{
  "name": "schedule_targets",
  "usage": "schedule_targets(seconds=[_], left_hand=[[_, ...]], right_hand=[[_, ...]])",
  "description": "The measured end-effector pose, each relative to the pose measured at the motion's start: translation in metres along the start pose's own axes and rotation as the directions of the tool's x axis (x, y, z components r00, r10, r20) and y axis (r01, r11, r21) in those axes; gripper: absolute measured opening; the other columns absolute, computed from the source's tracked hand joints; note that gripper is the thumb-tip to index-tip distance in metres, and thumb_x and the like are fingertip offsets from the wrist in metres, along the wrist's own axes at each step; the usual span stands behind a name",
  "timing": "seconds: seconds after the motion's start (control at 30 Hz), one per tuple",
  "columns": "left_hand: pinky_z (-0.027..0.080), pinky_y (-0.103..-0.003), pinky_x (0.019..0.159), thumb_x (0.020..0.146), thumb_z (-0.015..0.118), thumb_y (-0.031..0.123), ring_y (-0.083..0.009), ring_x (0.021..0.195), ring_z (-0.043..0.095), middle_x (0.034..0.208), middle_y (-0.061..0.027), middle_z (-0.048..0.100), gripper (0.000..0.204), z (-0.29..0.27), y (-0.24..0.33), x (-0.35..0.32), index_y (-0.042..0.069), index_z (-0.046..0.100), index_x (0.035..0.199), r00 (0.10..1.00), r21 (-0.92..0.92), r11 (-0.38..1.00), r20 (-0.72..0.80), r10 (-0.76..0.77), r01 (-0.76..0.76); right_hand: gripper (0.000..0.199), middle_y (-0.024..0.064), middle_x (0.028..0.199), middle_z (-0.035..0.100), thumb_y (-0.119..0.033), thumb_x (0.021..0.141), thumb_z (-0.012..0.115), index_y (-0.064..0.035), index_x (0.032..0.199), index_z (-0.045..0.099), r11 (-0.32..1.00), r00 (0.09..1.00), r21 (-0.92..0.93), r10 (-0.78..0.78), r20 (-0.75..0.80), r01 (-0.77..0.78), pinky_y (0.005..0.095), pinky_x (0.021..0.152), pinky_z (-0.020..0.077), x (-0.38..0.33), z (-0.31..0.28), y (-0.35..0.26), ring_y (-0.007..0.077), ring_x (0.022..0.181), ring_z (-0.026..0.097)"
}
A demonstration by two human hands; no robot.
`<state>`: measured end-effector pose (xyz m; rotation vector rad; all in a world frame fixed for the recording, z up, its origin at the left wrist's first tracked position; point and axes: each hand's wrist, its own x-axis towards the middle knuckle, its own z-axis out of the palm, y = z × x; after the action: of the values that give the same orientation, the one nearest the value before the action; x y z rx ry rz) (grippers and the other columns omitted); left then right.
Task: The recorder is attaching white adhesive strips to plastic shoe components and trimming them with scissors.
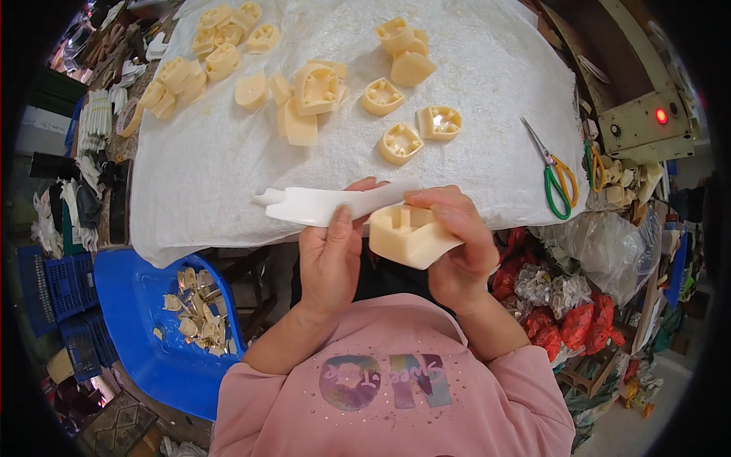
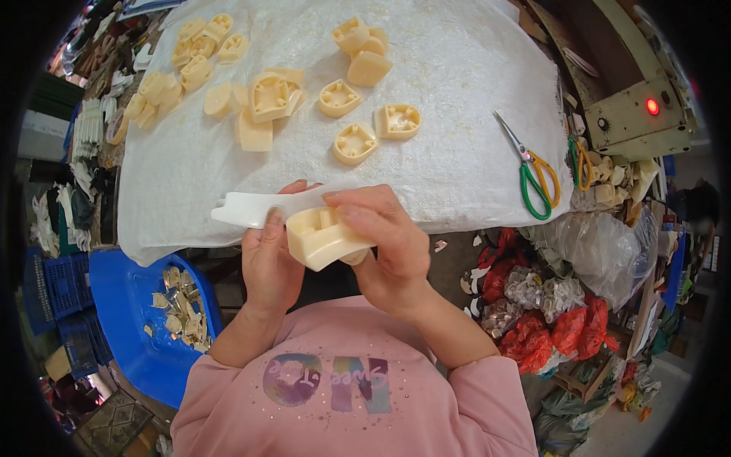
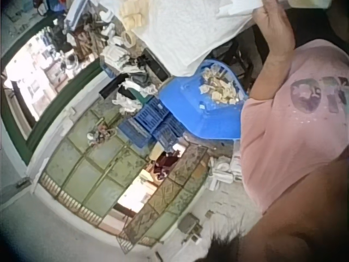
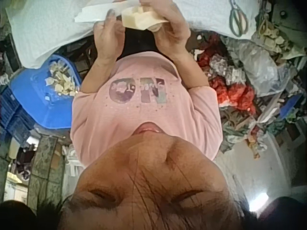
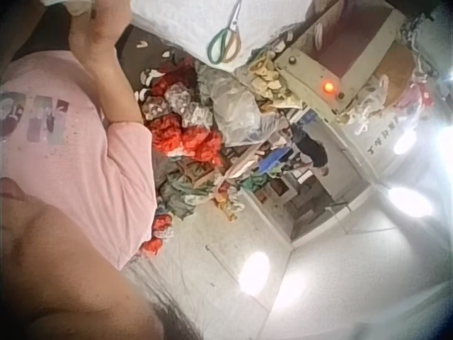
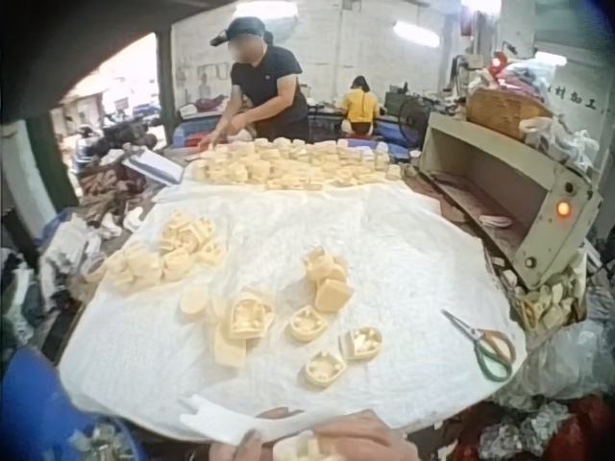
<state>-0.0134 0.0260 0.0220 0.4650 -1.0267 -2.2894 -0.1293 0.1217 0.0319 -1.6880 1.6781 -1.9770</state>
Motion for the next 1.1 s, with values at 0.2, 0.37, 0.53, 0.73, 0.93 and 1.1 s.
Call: schedule_targets(seconds=[0.2, 0.37, 0.53, 0.73, 0.93, 1.1], left_hand=[[0.042, -0.035, 0.101, 0.101, 0.033, 0.020, -0.0229, 0.119, 0.050, 0.131, -0.0203, 0.047, 0.043, -0.001, 0.011, -0.009, -0.012, 0.037, 0.130, 0.997, -0.064, 0.998, 0.075, -0.016, 0.021], [0.042, -0.034, 0.101, 0.101, 0.030, 0.022, -0.0222, 0.119, 0.050, 0.133, -0.0201, 0.045, 0.045, -0.002, 0.012, -0.010, -0.012, 0.036, 0.131, 0.992, -0.068, 0.997, 0.123, -0.014, 0.023], [0.042, -0.034, 0.101, 0.101, 0.029, 0.020, -0.0225, 0.119, 0.050, 0.134, -0.0202, 0.044, 0.044, 0.003, 0.013, -0.010, -0.012, 0.035, 0.131, 0.991, -0.012, 1.000, 0.133, 0.006, -0.005], [0.043, -0.033, 0.099, 0.102, 0.027, 0.021, -0.0210, 0.118, 0.050, 0.131, -0.0182, 0.047, 0.045, 0.006, 0.011, -0.012, -0.012, 0.035, 0.132, 0.998, 0.052, 0.999, 0.060, 0.000, -0.003], [0.041, -0.027, 0.094, 0.102, 0.025, 0.024, -0.0163, 0.115, 0.049, 0.129, -0.0159, 0.048, 0.047, 0.002, 0.006, -0.015, -0.010, 0.036, 0.133, 0.998, 0.179, 0.984, 0.060, 0.010, -0.021], [0.040, -0.027, 0.096, 0.102, 0.028, 0.023, -0.0173, 0.117, 0.049, 0.129, -0.0169, 0.048, 0.046, -0.005, 0.003, -0.011, -0.011, 0.037, 0.132, 0.991, 0.267, 0.957, 0.098, 0.090, -0.113]], right_hand=[[0.057, 0.0193, 0.113, 0.057, 0.021, 0.064, 0.047, -0.0083, 0.113, 0.050, 0.986, 0.987, -0.049, -0.161, -0.011, 0.160, 0.0399, 0.079, 0.0491, -0.002, 0.018, 0.011, 0.0364, 0.099, 0.058], [0.052, 0.0188, 0.112, 0.058, 0.019, 0.066, 0.050, -0.0076, 0.111, 0.050, 0.982, 0.984, -0.066, -0.179, -0.012, 0.177, 0.0406, 0.080, 0.0494, -0.004, 0.019, 0.015, 0.0359, 0.098, 0.058], [0.046, 0.0186, 0.111, 0.059, 0.015, 0.069, 0.052, -0.0072, 0.110, 0.050, 0.982, 0.984, -0.075, -0.176, -0.019, 0.174, 0.0407, 0.080, 0.0494, -0.004, 0.016, 0.015, 0.0350, 0.097, 0.058], [0.043, 0.0170, 0.110, 0.059, 0.013, 0.069, 0.055, -0.0071, 0.108, 0.053, 0.985, 0.989, -0.092, -0.149, 0.008, 0.149, 0.0397, 0.078, 0.0495, -0.004, 0.013, 0.016, 0.0338, 0.095, 0.058], [0.045, 0.0130, 0.106, 0.061, 0.007, 0.065, 0.060, -0.0084, 0.107, 0.055, 0.956, 0.989, -0.251, -0.147, 0.023, 0.148, 0.0405, 0.074, 0.0447, -0.010, 0.016, 0.020, 0.0293, 0.086, 0.057], [0.042, 0.0050, 0.096, 0.062, -0.004, 0.062, 0.066, -0.0130, 0.102, 0.060, 0.828, 0.967, -0.502, -0.236, 0.094, 0.251, 0.0407, 0.072, 0.0274, -0.005, 0.011, 0.024, 0.0212, 0.077, 0.052]])
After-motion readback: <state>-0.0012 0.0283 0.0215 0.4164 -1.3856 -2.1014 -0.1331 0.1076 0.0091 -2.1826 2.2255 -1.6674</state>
